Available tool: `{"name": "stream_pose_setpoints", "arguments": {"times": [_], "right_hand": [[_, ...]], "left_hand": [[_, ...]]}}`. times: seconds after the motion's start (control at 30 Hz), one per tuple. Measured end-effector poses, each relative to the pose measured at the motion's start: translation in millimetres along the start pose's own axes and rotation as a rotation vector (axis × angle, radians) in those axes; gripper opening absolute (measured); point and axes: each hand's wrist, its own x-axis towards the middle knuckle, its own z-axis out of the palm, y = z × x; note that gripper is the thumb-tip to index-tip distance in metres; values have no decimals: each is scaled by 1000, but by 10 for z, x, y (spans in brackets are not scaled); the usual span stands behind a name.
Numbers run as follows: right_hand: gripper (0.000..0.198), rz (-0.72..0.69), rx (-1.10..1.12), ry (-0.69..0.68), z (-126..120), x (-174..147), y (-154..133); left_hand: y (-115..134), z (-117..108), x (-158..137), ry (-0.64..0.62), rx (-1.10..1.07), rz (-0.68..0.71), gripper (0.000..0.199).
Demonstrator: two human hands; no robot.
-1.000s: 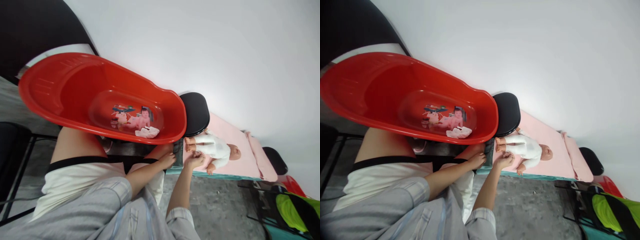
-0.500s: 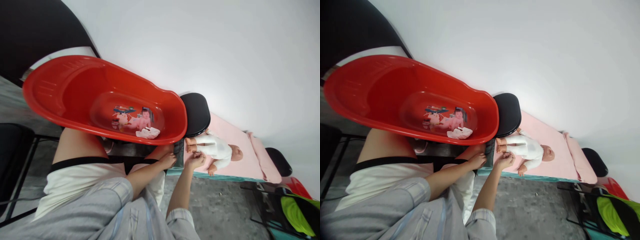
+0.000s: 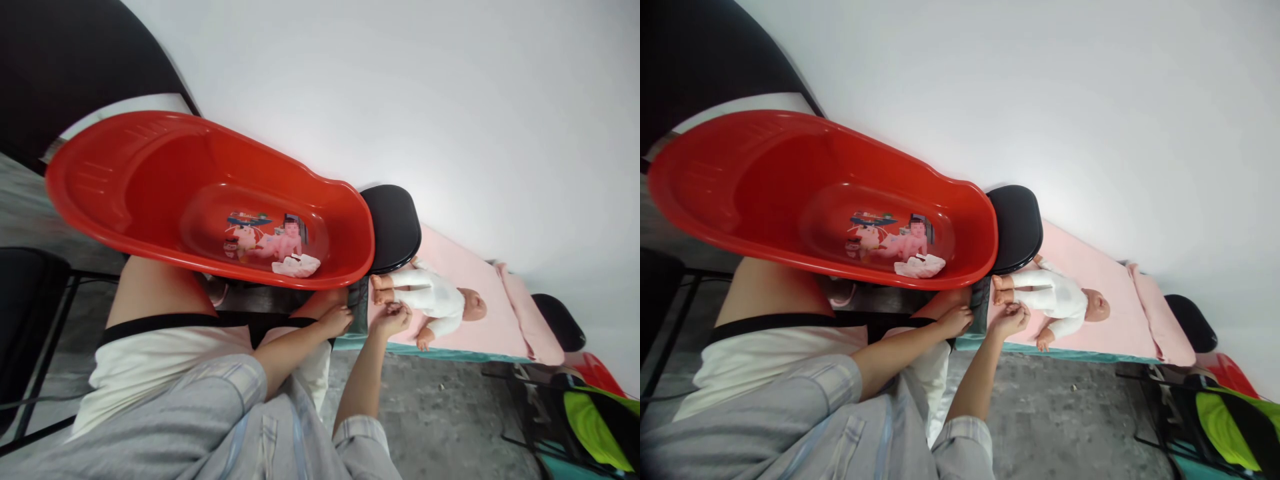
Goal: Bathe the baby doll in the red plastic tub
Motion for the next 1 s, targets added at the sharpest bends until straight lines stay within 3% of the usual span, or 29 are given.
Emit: {"name": "stream_pose_setpoints", "arguments": {"times": [0.13,0.27,0.47,1.0], "right_hand": [[22,-29,-19,-30,-13,-1,20],[5,-69,-64,-43,-27,21,55],[18,-60,-46,-43,-45,49,99],[12,-58,-42,-62,-43,3,79]], "left_hand": [[-17,22,2,11,6,6,22],[-14,18,9,26,6,24,22],[24,-43,13,-23,17,-5,18],[14,-46,9,-51,34,-12,18]]}}
